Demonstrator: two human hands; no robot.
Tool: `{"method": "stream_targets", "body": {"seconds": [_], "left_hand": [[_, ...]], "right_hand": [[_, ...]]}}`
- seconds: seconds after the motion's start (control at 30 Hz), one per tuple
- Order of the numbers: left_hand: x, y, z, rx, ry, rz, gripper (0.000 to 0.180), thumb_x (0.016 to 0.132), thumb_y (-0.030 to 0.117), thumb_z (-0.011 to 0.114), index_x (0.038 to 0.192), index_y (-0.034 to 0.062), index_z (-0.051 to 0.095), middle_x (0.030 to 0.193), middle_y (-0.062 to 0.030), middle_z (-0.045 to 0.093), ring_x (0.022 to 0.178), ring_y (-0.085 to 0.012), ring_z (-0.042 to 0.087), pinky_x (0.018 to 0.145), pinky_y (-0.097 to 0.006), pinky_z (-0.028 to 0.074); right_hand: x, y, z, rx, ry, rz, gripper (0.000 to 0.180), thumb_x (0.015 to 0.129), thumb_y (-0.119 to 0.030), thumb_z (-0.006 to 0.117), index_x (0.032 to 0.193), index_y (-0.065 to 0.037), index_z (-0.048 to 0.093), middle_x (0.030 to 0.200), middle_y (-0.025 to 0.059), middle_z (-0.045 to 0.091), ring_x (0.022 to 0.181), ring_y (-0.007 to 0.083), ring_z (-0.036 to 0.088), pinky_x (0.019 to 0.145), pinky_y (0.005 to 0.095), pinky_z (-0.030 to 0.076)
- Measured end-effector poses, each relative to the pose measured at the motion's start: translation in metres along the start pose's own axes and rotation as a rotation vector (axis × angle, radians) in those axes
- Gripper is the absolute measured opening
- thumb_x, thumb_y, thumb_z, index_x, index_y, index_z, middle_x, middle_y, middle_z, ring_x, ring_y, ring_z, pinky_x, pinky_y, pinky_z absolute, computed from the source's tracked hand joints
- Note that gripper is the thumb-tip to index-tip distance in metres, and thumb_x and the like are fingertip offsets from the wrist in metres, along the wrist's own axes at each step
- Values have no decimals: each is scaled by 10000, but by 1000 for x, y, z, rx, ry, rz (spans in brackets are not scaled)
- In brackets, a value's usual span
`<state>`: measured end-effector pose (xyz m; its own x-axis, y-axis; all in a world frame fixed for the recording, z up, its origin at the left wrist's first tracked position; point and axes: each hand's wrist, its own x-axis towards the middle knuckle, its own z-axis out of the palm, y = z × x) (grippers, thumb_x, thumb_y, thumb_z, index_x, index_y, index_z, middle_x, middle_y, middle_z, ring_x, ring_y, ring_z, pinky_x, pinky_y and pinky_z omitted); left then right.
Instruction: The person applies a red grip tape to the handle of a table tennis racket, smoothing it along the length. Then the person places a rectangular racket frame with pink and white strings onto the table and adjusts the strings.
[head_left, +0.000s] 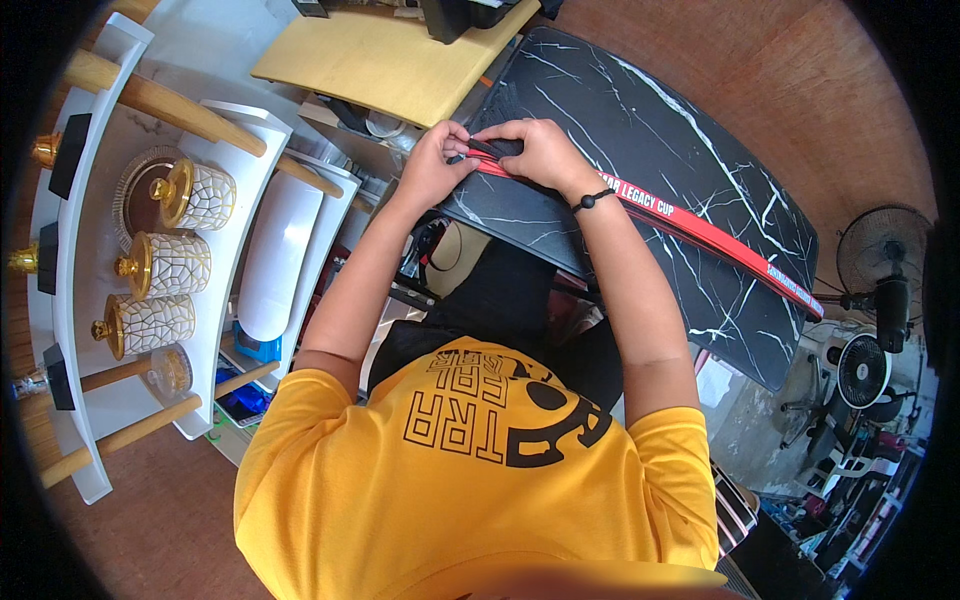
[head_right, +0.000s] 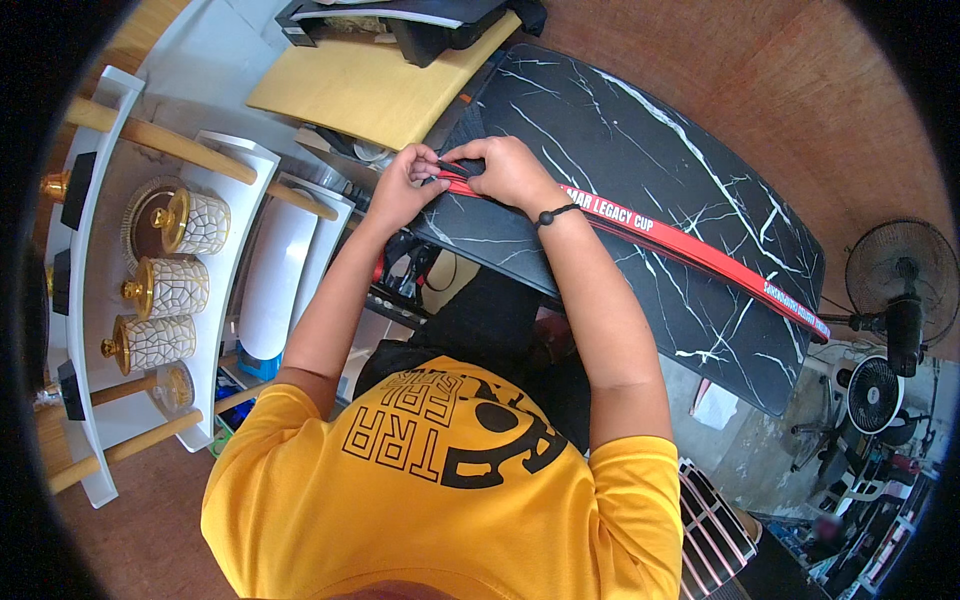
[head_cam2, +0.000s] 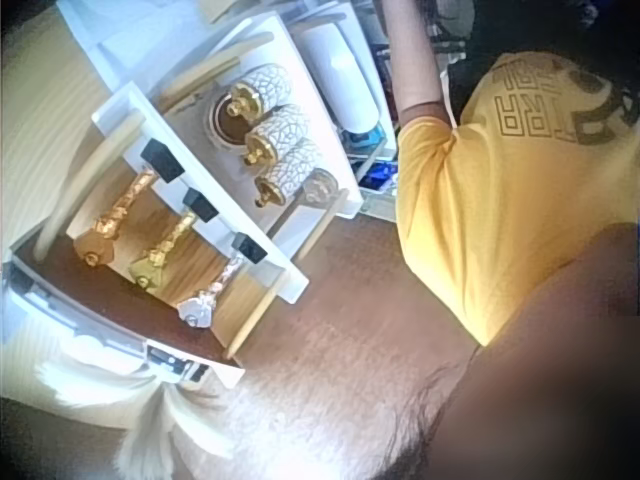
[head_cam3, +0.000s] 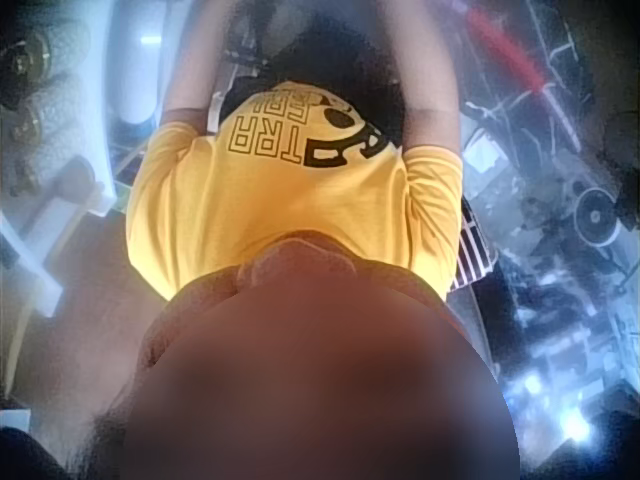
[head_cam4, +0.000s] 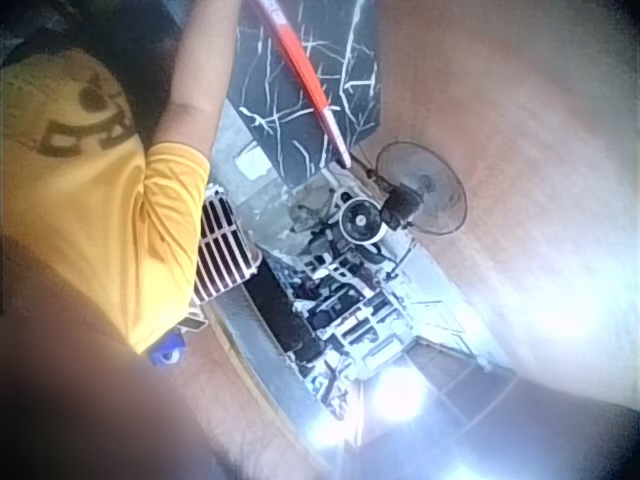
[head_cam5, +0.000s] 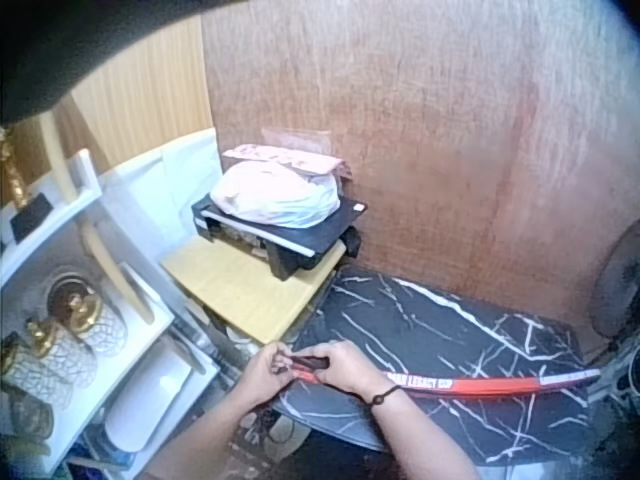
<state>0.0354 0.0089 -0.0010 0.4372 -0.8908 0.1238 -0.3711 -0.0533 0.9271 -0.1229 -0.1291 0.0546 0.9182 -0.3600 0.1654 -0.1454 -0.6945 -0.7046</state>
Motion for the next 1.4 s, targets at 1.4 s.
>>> {"method": "stream_targets", "body": {"seconds": [1.4], "left_hand": [[-10,-1,-4,-12,18,152,268,824,-92,715,940,22,501,979,-73,625,937,-136,625,867,-284,534]], "right_hand": [[2,-2,-6,57,-49,99,479,698,-65,737,1157,-204,743,971,152,724,842,282,673,817,366,530]]}}
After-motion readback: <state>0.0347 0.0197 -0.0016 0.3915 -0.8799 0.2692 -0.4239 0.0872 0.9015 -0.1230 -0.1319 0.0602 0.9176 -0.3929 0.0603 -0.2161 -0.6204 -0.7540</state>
